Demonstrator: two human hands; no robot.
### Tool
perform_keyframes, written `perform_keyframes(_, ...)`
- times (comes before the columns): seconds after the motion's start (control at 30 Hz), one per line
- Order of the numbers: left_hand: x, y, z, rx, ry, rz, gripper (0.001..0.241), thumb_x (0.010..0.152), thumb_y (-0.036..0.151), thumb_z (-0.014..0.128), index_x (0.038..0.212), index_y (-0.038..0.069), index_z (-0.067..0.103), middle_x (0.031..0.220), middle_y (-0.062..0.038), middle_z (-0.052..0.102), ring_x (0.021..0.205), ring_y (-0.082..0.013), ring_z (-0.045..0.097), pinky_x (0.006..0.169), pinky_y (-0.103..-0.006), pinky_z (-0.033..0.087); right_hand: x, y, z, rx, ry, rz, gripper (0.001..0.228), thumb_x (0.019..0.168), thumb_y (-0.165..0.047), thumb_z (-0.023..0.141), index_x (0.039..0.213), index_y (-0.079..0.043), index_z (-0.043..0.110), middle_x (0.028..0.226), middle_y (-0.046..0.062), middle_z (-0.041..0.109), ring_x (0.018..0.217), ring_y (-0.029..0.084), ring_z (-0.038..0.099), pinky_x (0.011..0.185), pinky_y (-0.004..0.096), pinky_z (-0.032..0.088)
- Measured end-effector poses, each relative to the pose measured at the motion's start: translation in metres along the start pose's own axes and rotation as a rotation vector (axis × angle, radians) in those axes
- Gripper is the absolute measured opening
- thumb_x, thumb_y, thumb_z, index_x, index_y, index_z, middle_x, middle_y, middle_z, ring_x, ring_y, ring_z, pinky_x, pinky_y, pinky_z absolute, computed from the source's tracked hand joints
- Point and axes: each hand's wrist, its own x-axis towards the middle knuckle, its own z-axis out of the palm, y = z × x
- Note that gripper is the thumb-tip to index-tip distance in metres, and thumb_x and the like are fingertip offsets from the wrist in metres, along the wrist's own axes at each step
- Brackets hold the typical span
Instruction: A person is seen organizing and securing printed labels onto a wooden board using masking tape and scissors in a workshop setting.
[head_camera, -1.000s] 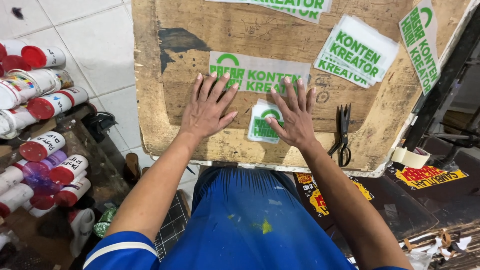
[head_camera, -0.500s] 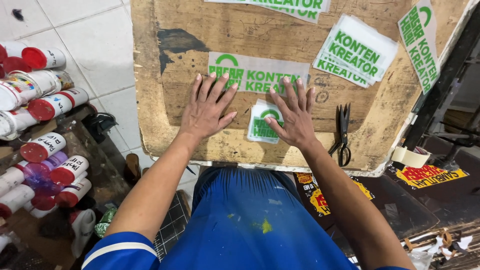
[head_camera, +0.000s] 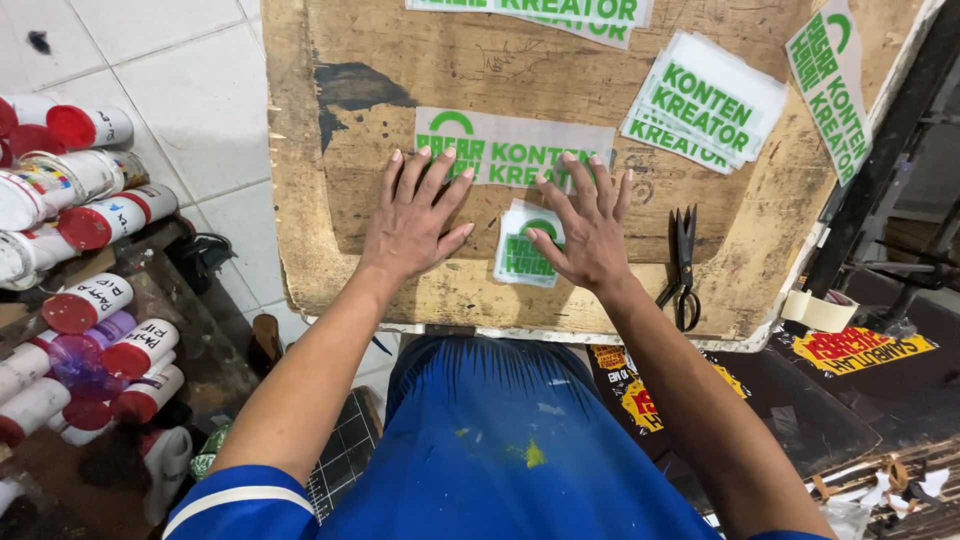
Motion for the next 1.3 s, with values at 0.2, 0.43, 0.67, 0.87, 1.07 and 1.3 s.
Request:
perform_keyframes(0.2,0.014,0.002,-0.003,0.033,0.118,0.014,0.061,0.092,0.057,0.060,0.139,0.018,0.057,0.138,-0.015,0.049,0.130,-0.0375,0.045,0.112,-0.0614,0.033,0.011,-0.011,-0.017,0.028,0.059,0.002,0.058,0.099,-0.066,0.048,0.137,-0.023,0.055,0.152,0.013,0.038,0.147,0.041,0.026,0.114,0.073,0.009)
perform_keyframes(0.43,0.024,0.015,-0.009,-0.065,0.215,-0.051,0.065,0.089,0.055,0.068,0.139,0.016,0.055,0.134,-0.015,0.048,0.127,-0.0355,0.047,0.111,-0.0593,0.033,-0.066,0.029,-0.029,0.128,0.188,0.125,0.048,0.095,-0.054,0.063,0.134,-0.027,0.059,0.151,0.008,0.041,0.144,0.035,0.035,0.120,0.061,0.015)
perform_keyframes(0.67,0.011,0.079,-0.036,-0.117,0.334,-0.114,0.050,0.097,0.046,0.064,0.133,0.011,0.062,0.132,-0.014,0.051,0.117,-0.0372,0.051,0.103,-0.0546,0.040,-0.235,0.100,-0.018,0.173,0.229,0.569,0.023,0.088,-0.020,0.070,0.098,-0.006,0.056,0.084,0.015,0.051,0.082,0.038,0.056,0.078,0.050,0.043)
perform_keyframes(0.87,0.042,0.204,-0.019,-0.318,0.282,-0.132,0.037,0.096,0.031,0.067,0.126,0.009,0.065,0.130,-0.012,0.053,0.115,-0.0358,0.053,0.100,-0.0500,0.042,-0.228,0.101,-0.036,0.207,-0.025,0.635,0.064,0.081,-0.038,0.081,0.123,0.006,0.060,0.105,0.028,0.065,0.104,0.045,0.065,0.097,0.055,0.050)
perform_keyframes(1.07,0.114,0.351,0.016,-0.587,0.201,-0.024,0.033,0.094,0.022,0.070,0.124,0.008,0.067,0.112,-0.009,0.061,0.106,-0.0317,0.062,0.094,-0.0452,0.048,-0.217,0.128,-0.055,0.250,-0.263,0.610,0.052,0.072,-0.032,0.080,0.109,0.000,0.063,0.096,0.021,0.069,0.093,0.045,0.071,0.079,0.056,0.058)
perform_keyframes(1.3,0.199,0.483,0.056,-0.839,-0.184,-0.372,0.031,0.093,0.027,0.066,0.120,0.013,0.065,0.091,-0.011,0.071,0.085,-0.0283,0.071,0.076,-0.0429,0.056,-0.350,0.197,-0.051,0.966,-0.333,0.691,0.027,0.076,-0.024,0.071,0.090,-0.002,0.065,0.072,0.015,0.061,0.078,0.033,0.067,0.069,0.039,0.051)
